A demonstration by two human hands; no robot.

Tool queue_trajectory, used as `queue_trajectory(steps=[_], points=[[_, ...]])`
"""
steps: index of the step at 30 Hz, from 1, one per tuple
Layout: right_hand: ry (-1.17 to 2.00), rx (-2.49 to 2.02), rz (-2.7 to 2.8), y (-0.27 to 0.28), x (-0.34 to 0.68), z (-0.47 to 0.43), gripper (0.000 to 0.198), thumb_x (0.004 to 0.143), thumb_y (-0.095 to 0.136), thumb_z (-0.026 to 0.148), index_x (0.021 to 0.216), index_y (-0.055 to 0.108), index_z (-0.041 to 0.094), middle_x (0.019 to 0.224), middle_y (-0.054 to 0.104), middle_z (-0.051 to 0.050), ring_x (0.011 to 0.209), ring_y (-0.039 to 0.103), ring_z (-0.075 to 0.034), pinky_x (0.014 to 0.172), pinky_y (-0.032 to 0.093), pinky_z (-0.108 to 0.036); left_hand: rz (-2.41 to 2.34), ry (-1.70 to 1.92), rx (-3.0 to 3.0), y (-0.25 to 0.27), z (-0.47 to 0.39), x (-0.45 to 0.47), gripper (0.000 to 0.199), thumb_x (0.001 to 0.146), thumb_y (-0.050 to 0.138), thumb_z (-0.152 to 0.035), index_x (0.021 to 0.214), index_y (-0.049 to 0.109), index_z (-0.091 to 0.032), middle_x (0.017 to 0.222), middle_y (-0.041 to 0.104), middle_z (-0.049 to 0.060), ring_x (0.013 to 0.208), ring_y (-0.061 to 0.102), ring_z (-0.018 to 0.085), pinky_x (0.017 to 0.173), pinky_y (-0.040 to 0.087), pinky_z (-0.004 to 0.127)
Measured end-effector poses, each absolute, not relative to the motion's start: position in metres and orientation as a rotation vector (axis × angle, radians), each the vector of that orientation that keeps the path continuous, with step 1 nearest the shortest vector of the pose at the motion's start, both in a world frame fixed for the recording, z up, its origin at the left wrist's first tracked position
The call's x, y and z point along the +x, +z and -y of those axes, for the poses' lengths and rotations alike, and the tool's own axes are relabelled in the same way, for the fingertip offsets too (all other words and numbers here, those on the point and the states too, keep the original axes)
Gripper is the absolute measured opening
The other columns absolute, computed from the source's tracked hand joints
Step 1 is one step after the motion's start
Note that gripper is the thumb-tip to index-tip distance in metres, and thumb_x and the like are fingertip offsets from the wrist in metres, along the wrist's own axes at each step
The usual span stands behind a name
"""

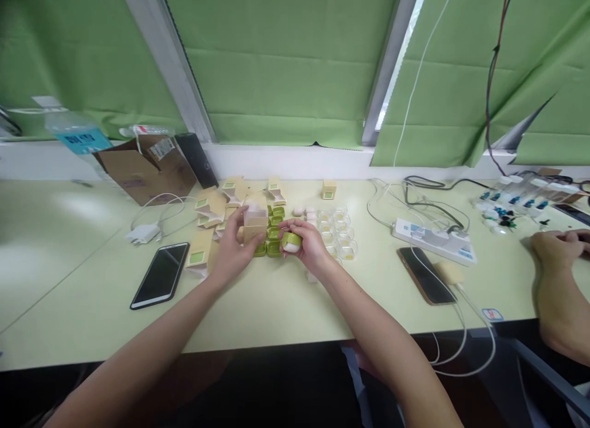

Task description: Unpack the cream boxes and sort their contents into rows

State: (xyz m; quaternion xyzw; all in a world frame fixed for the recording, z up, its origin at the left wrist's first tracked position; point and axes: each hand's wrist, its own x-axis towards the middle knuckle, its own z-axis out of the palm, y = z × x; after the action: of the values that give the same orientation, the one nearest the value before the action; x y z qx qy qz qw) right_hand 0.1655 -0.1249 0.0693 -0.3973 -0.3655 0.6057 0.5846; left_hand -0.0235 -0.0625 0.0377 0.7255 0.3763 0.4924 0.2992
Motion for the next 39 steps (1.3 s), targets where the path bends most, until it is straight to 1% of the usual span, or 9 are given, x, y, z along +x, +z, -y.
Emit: queue_trajectory(steps=[6,10,18,21,23,26,28,32,39], points=[[1.276,-1.008,0.883,0.064,0.154,0.112,0.046,0.072,0.083,0.059,0.092,0.070,0.020,0.077,0.065,0.002,0.043,0.057,-0.012,0.035,0.040,-0.025,-0.736,1.278,1.438,0.036,0.058,-0.020,0.073,0.086,0.078,-0.049,0.143,0.040,-0.024,0.118,0.070,0.010,0.114,0.071,0.026,0.096,0.060,0.040],[1.214,-1.039,0.927,0.060,0.153,0.117,0.053,0.069,0.085,0.063,0.096,0.068,0.021,0.081,0.066,0.002,0.041,0.056,-0.010,0.033,0.038,-0.025,-0.643,1.166,1.194,0.039,0.060,-0.018,0.079,0.083,0.079,-0.060,0.141,0.040,-0.025,0.109,0.073,0.008,0.086,0.075,0.023,0.073,0.063,0.036],[1.422,-0.895,1.085,0.060,0.147,0.127,0.047,0.076,0.082,0.058,0.096,0.069,0.018,0.068,0.069,-0.002,0.050,0.059,-0.014,0.040,0.038,-0.023,-0.510,1.003,1.072,0.042,0.068,-0.014,0.055,0.086,0.073,-0.066,0.110,0.050,-0.022,0.087,0.066,0.000,0.062,0.065,0.015,0.046,0.055,0.026],[1.451,-0.876,1.013,0.059,0.147,0.127,0.045,0.073,0.085,0.057,0.091,0.069,0.018,0.064,0.067,0.000,0.048,0.057,-0.012,0.039,0.038,-0.022,-0.536,0.973,1.160,0.044,0.072,-0.015,0.057,0.088,0.065,-0.072,0.109,0.052,-0.021,0.093,0.067,0.004,0.070,0.069,0.019,0.048,0.058,0.028],[1.412,-0.890,0.941,0.058,0.149,0.126,0.046,0.070,0.087,0.056,0.089,0.068,0.019,0.065,0.066,0.001,0.045,0.055,-0.011,0.037,0.038,-0.023,-0.550,1.010,1.250,0.044,0.074,-0.017,0.058,0.090,0.063,-0.071,0.117,0.053,-0.021,0.111,0.068,0.009,0.087,0.072,0.023,0.055,0.061,0.030],[1.350,-0.927,0.888,0.056,0.151,0.124,0.048,0.069,0.087,0.060,0.087,0.069,0.019,0.066,0.066,0.002,0.042,0.053,-0.010,0.035,0.038,-0.023,-0.557,1.104,1.402,0.043,0.076,-0.020,0.060,0.092,0.066,-0.061,0.137,0.049,-0.023,0.141,0.058,0.016,0.114,0.067,0.028,0.069,0.064,0.032],[1.325,-0.948,0.888,0.056,0.152,0.124,0.050,0.070,0.086,0.062,0.087,0.069,0.018,0.065,0.066,0.002,0.041,0.052,-0.010,0.035,0.038,-0.024,-0.532,1.124,1.467,0.041,0.077,-0.021,0.064,0.094,0.066,-0.056,0.145,0.042,-0.026,0.151,0.050,0.017,0.119,0.065,0.028,0.075,0.063,0.033],[1.283,-0.970,0.894,0.057,0.150,0.125,0.052,0.070,0.086,0.065,0.088,0.068,0.019,0.065,0.067,0.002,0.042,0.053,-0.011,0.036,0.039,-0.025,-0.481,1.113,1.524,0.037,0.077,-0.020,0.070,0.092,0.068,-0.053,0.148,0.036,-0.028,0.153,0.048,0.018,0.115,0.066,0.027,0.081,0.062,0.037],[1.220,-1.005,0.903,0.055,0.145,0.125,0.057,0.068,0.086,0.067,0.096,0.068,0.020,0.067,0.070,0.001,0.044,0.055,-0.011,0.037,0.042,-0.025,-0.538,1.117,1.527,0.039,0.082,-0.016,0.071,0.089,0.073,-0.050,0.145,0.036,-0.028,0.151,0.049,0.018,0.131,0.058,0.032,0.085,0.060,0.035]])
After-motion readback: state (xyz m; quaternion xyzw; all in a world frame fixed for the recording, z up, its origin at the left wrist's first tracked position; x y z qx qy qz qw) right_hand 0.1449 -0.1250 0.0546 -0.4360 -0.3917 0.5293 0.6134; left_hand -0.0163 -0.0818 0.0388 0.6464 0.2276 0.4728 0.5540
